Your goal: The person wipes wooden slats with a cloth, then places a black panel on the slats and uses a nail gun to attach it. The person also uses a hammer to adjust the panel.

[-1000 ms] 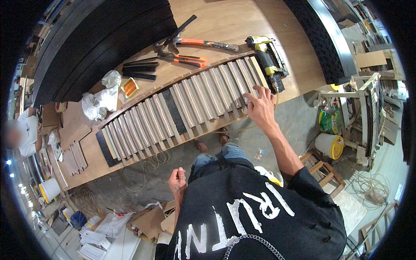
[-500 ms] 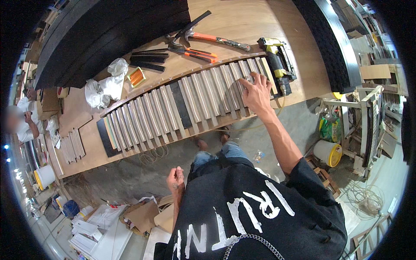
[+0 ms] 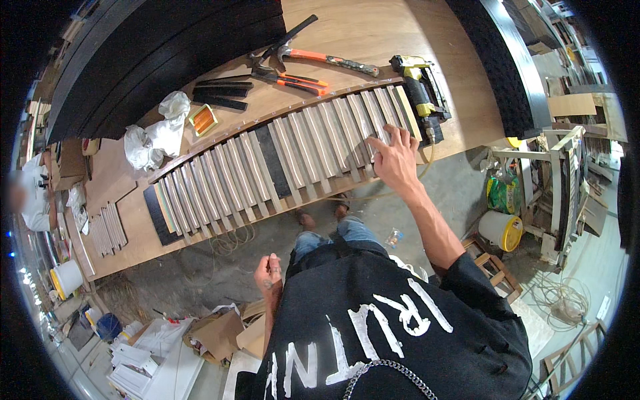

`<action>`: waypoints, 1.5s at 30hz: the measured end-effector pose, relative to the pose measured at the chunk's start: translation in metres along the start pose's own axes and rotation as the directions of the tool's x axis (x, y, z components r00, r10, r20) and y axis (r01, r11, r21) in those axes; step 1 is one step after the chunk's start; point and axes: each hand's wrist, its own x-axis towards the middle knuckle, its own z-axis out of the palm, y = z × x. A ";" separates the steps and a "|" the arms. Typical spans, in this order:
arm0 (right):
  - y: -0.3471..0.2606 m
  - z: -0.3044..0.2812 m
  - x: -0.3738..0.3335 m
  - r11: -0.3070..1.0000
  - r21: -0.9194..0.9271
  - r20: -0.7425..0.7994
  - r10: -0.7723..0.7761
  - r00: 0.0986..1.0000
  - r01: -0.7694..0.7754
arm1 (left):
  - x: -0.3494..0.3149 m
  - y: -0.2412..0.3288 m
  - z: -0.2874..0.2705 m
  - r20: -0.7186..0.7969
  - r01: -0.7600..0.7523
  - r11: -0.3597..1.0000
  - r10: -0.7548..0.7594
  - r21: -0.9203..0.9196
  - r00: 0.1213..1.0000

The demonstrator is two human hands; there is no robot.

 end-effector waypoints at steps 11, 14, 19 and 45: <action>-0.005 -0.016 -0.033 0.999 0.028 0.045 0.042 0.998 -0.043 | 0.002 0.008 0.001 0.022 -0.010 1.000 0.010 0.001 1.000; -0.005 -0.022 -0.039 0.996 0.058 0.057 0.065 0.996 -0.069 | 0.002 0.002 0.002 0.031 -0.040 0.999 0.040 -0.006 0.999; -0.014 -0.018 -0.028 0.964 0.217 0.085 0.136 0.987 -0.151 | 0.001 0.018 -0.002 0.013 -0.035 0.999 0.035 0.003 0.999; -0.051 0.000 -0.004 0.989 0.108 0.105 -0.111 0.988 0.100 | 0.003 -0.013 -0.010 0.001 0.026 0.989 -0.026 -0.145 1.000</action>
